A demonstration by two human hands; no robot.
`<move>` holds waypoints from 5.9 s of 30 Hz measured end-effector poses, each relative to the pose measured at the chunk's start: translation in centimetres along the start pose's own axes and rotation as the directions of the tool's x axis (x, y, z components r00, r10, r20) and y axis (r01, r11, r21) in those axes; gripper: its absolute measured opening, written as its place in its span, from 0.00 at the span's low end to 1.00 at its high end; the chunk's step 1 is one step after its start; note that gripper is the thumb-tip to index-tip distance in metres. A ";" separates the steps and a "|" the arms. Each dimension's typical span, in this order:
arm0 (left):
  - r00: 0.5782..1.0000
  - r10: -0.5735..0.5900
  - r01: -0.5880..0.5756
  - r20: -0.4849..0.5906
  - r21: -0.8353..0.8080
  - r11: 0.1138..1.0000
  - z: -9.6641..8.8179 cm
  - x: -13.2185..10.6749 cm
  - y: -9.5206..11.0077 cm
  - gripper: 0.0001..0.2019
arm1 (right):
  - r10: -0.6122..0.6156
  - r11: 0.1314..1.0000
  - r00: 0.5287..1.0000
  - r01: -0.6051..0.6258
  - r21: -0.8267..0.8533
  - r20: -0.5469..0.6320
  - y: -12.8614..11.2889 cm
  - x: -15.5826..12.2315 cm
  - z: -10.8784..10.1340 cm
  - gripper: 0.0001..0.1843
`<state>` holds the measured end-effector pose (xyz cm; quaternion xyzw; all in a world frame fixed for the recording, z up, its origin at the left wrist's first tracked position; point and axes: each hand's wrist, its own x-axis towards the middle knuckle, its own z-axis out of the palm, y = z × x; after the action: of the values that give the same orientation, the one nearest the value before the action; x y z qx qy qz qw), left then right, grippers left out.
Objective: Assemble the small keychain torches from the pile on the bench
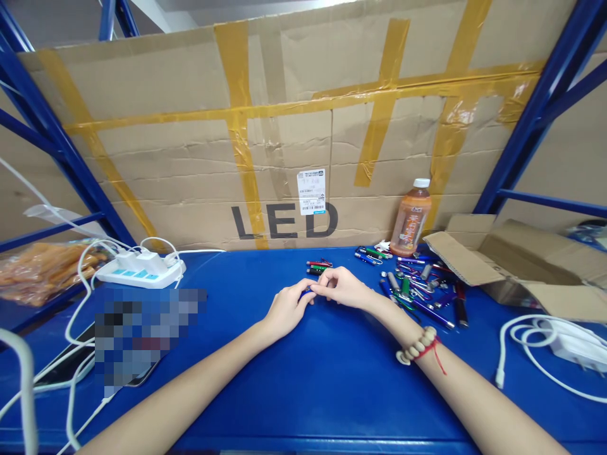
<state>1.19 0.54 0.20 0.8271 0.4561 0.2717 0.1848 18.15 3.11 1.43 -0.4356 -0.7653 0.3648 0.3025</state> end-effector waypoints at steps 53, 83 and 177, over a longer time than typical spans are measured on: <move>1.000 -0.015 0.015 0.020 0.032 0.999 -0.1 -0.1 0.1 0.10 | -0.002 1.000 1.000 0.002 -0.030 0.003 -0.2 0.0 0.1 0.26; 1.000 0.018 -0.017 -0.022 0.016 1.000 0.2 -0.2 -0.3 0.10 | 0.016 0.998 1.000 -0.014 -0.055 0.023 -0.3 0.1 0.2 0.26; 0.990 0.128 -0.116 0.065 -0.173 0.978 0.7 0.0 -1.3 0.05 | -0.318 0.941 0.939 0.297 -0.163 -0.130 -1.5 -0.4 2.5 0.24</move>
<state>0.76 1.22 -1.04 0.8445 0.3725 0.2888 0.2544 15.73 1.54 1.23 -0.3577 -0.8220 0.2232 0.3828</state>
